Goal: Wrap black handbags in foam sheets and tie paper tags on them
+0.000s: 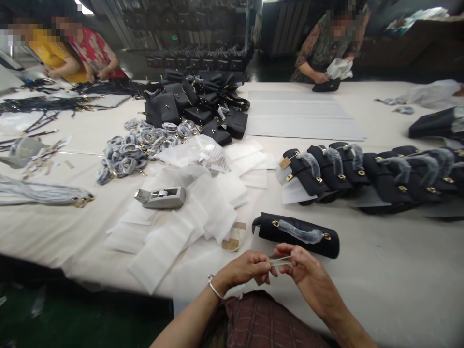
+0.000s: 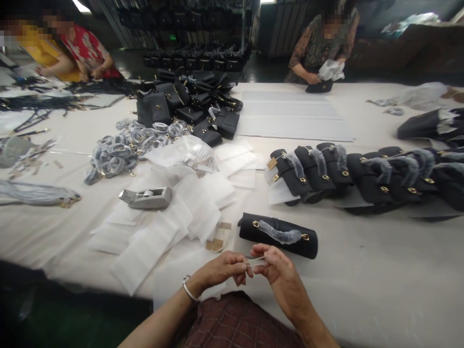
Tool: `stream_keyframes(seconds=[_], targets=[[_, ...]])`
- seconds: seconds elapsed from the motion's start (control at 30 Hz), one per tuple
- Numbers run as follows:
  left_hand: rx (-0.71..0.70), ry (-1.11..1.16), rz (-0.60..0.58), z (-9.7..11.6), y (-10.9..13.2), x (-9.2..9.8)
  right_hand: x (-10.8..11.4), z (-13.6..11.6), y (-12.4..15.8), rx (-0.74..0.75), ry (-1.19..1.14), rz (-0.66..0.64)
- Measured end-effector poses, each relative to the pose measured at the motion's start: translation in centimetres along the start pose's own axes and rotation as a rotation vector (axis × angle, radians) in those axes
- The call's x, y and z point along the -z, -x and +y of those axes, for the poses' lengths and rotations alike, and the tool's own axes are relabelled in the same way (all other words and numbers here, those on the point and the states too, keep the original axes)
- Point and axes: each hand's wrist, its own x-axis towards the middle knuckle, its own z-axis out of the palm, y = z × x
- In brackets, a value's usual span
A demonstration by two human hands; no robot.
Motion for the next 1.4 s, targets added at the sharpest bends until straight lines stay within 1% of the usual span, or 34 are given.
stream_keyframes(seconds=[0.03,0.07,0.1,0.17,0.2,0.23,0.27,0.3,0.33,0.4,0.43,0.47,0.57,0.63,0.7,0.8,0.87,0.93,1.03,1.1,1.13,1.2,1.27,1.3,1.33,1.37,1.4], targets=[[-0.026,-0.036,0.032,0.3,-0.1,0.0,0.1,0.0,0.0,-0.048,-0.11,0.003],[-0.072,-0.099,0.096,0.8,-0.2,0.1,0.1,0.1,-0.1,-0.08,-0.176,0.015],[-0.14,-0.185,0.19,1.4,-0.5,0.2,0.2,0.2,-0.2,-0.1,-0.198,0.037],[-0.318,-0.379,0.409,3.0,-1.5,0.3,0.4,0.6,-0.5,-0.128,-0.165,0.103],[-0.405,-0.472,0.493,3.8,-2.2,0.4,0.5,0.8,-0.8,-0.142,-0.137,0.139],[-0.48,-0.564,0.546,4.6,-3.1,0.5,0.5,0.9,-1.0,-0.148,-0.115,0.171],[-0.539,-0.661,0.56,5.4,-4.1,0.5,0.5,1.0,-1.2,-0.144,-0.104,0.195],[-0.574,-0.756,0.545,6.1,-5.1,0.6,0.4,1.1,-1.3,-0.132,-0.101,0.21],[-0.583,-0.842,0.506,6.7,-6.1,0.6,0.3,1.2,-1.4,-0.117,-0.101,0.215],[-0.545,-0.955,0.408,7.5,-7.8,0.6,0.1,1.2,-1.5,-0.09,-0.094,0.21],[-0.511,-0.976,0.375,7.7,-8.4,0.5,0.0,1.2,-1.5,-0.084,-0.089,0.212],[-0.475,-0.974,0.361,7.8,-8.9,0.4,-0.1,1.2,-1.5,-0.08,-0.085,0.22],[-0.401,-0.856,0.396,7.7,-9.3,0.2,-0.6,1.1,-1.7,-0.049,-0.102,0.243],[-0.379,-0.75,0.397,7.6,-9.2,0.1,-1.0,0.9,-2.0,-0.02,-0.121,0.198],[-0.391,-0.687,0.399,7.5,-9.1,0.2,-1.2,0.8,-2.4,0.007,-0.097,0.133],[-0.454,-0.655,0.417,7.5,-9.3,0.7,-1.1,0.8,-3.2,0.032,0.006,0.058],[-0.483,-0.674,0.372,7.7,-9.5,1.2,-0.8,0.9,-3.6,0.018,0.055,0.021],[-0.488,-0.74,0.326,7.7,-9.6,1.6,-0.4,0.8,-3.8,-0.01,0.064,0.001],[-0.498,-0.826,0.332,7.3,-9.5,1.7,-0.5,0.4,-3.6,-0.027,0.022,0.033],[-0.525,-0.793,0.352,6.9,-9.2,1.5,-0.9,0.3,-3.2,-0.024,-0.024,0.062],[-0.536,-0.739,0.374,6.8,-9.0,1.4,-1.1,0.3,-2.9,-0.017,-0.047,0.084],[-0.52,-0.558,0.469,6.8,-8.5,1.3,-1.4,0.7,-2.2,-0.013,-0.09,0.152],[-0.44,-0.338,0.534,7.4,-7.7,1.4,-1.3,1.3,-1.6,-0.015,-0.111,0.257],[-0.392,-0.241,0.518,7.7,-7.3,1.5,-1.2,1.5,-1.4,-0.021,-0.104,0.303],[-0.352,-0.16,0.47,8.1,-6.8,1.6,-0.9,1.7,-1.2,-0.027,-0.084,0.335],[-0.323,-0.099,0.403,8.4,-6.4,1.7,-0.7,1.7,-1.1,-0.037,-0.051,0.346],[-0.306,-0.055,0.337,8.7,-6.0,1.8,-0.5,1.6,-1.1,-0.056,-0.009,0.331]])
